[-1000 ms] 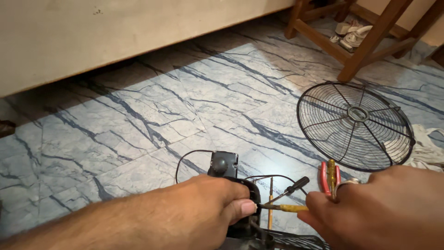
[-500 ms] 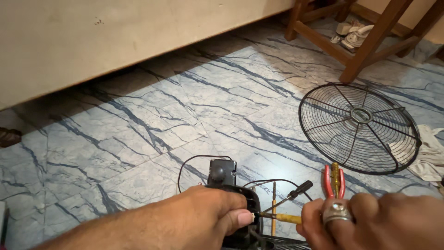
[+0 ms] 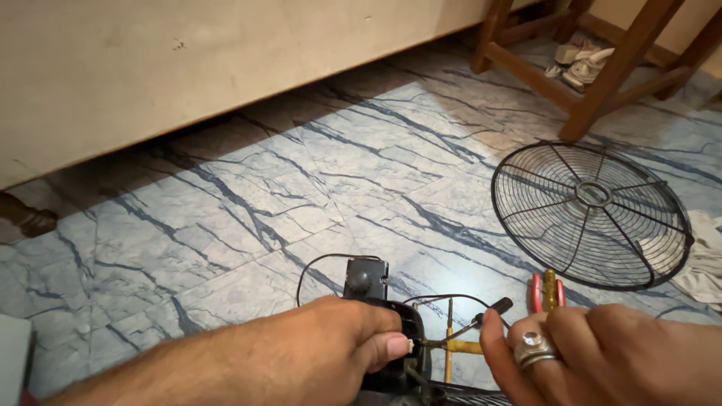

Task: The person uses a screwdriver to loosen and tighten screws on the central hub of an electric fan, then removes the front wire cage and continues adjusting the motor housing. The person handles the fan blades, cage, and motor housing while seated on the floor.

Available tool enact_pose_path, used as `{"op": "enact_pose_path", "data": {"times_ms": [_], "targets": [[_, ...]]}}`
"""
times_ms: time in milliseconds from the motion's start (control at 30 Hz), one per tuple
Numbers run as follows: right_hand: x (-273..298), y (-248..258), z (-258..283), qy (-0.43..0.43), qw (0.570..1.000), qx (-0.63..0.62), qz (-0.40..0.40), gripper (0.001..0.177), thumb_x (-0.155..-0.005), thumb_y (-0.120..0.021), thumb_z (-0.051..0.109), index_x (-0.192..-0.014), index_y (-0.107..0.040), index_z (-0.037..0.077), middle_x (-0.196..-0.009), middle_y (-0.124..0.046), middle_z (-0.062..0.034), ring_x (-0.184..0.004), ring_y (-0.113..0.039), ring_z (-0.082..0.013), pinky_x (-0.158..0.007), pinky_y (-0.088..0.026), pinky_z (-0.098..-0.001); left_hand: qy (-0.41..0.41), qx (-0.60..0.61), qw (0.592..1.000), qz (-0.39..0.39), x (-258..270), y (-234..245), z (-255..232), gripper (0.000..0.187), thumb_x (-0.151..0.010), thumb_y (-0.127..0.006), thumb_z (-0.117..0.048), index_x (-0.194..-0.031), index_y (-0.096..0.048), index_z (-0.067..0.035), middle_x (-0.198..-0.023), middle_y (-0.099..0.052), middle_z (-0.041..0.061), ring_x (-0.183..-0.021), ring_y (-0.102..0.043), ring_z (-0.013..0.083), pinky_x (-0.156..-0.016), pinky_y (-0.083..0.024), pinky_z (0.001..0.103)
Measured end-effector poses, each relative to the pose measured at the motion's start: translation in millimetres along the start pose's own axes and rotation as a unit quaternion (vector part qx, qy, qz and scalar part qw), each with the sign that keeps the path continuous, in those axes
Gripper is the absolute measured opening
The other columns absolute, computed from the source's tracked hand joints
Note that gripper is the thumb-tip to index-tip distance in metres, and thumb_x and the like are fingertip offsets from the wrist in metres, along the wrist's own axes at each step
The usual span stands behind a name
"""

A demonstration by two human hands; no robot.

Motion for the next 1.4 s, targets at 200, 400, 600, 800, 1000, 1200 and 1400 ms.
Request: {"op": "enact_pose_path", "data": {"times_ms": [200, 400, 600, 800, 1000, 1200, 1400], "targets": [[-2.5, 11.1, -3.9, -0.080, 0.996, -0.012, -0.039, 0.047, -0.077, -0.075, -0.004, -0.123, -0.067, 0.000, -0.072, -0.055, 0.0018, -0.057, -0.057, -0.0124, -0.036, -0.032, -0.0232, -0.039, 0.007, 0.999, -0.018, 4.1, 0.5, 0.1, 0.039, -0.105, -0.043, -0.042, -0.115, -0.069, -0.015, -0.101, -0.075, 0.008, -0.099, -0.072, 0.0223, -0.090, -0.053, 0.038], [-3.9, -10.3, 17.1, 0.008, 0.994, -0.079, 0.077, 0.053, -0.081, -0.071, -0.006, -0.132, -0.056, -0.008, -0.075, -0.055, -0.0072, -0.057, -0.063, -0.0210, -0.035, -0.040, -0.0262, -0.034, 0.009, 0.999, -0.022, 2.1, -2.4, 1.1, 0.040, -0.102, -0.045, -0.044, -0.110, -0.067, -0.012, -0.093, -0.072, 0.010, -0.090, -0.068, 0.0222, -0.085, -0.053, 0.037], [-26.9, 15.9, -11.3, -0.014, 0.995, -0.075, 0.065, 0.046, -0.093, -0.048, 0.029, -0.120, -0.059, -0.007, -0.067, -0.066, -0.0099, -0.056, -0.070, -0.0289, -0.050, -0.064, -0.0444, -0.022, -0.024, 0.999, -0.043, 5.5, 5.6, 1.2, 0.041, -0.101, -0.048, -0.045, -0.111, -0.068, -0.011, -0.100, -0.072, 0.005, -0.099, -0.068, 0.0204, -0.089, -0.052, 0.037], [-37.6, 13.8, -23.8, -0.028, 0.904, -0.286, 0.317, 0.042, -0.113, -0.029, 0.025, -0.126, -0.050, -0.009, -0.061, -0.056, -0.0083, -0.053, -0.062, -0.0288, -0.047, -0.055, -0.0420, -0.166, -0.122, 0.969, -0.134, 8.3, 41.3, -36.9, 0.046, -0.082, -0.079, -0.036, -0.124, -0.072, -0.018, -0.101, -0.073, 0.007, -0.100, -0.071, 0.0232, -0.088, -0.055, 0.037], [-36.3, 11.0, -39.6, -0.087, 0.850, -0.341, 0.391, 0.036, -0.118, -0.027, 0.022, -0.133, -0.037, -0.009, -0.061, -0.052, -0.0041, -0.052, -0.059, -0.0200, -0.039, -0.047, -0.0343, -0.240, -0.096, 0.965, -0.043, -9.9, 8.9, -53.1, 0.041, -0.076, -0.083, -0.027, -0.112, -0.074, -0.011, -0.091, -0.074, 0.007, -0.088, -0.073, 0.0249, -0.077, -0.057, 0.036], [-23.3, -3.1, -48.8, -0.223, 0.760, -0.440, 0.422, 0.032, -0.111, -0.041, 0.041, -0.124, -0.041, 0.012, -0.068, -0.058, -0.0009, -0.054, -0.062, -0.0141, -0.040, -0.045, -0.0326, -0.274, -0.073, 0.953, -0.105, -24.4, 9.0, -53.5, 0.019, -0.084, -0.079, -0.019, -0.095, -0.077, -0.003, -0.091, -0.076, 0.011, -0.086, -0.075, 0.0236, -0.074, -0.057, 0.035], [-5.9, -10.7, -62.0, -0.370, 0.568, -0.699, 0.228, 0.051, -0.092, -0.068, 0.061, -0.117, -0.053, 0.019, -0.081, -0.072, 0.0043, -0.074, -0.070, -0.0073, -0.057, -0.055, -0.0270, -0.312, -0.026, 0.946, -0.083, -26.5, 4.2, -58.1, 0.015, -0.086, -0.072, -0.009, -0.099, -0.078, -0.008, -0.095, -0.076, 0.008, -0.093, -0.076, 0.0202, -0.079, -0.060, 0.033]]}}
Point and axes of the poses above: each hand's wrist, its own x-axis away from the middle knuckle, its own y-axis out of the back of the hand, z = x × y, the point moved 9 cm from there along -x, towards the middle knuckle
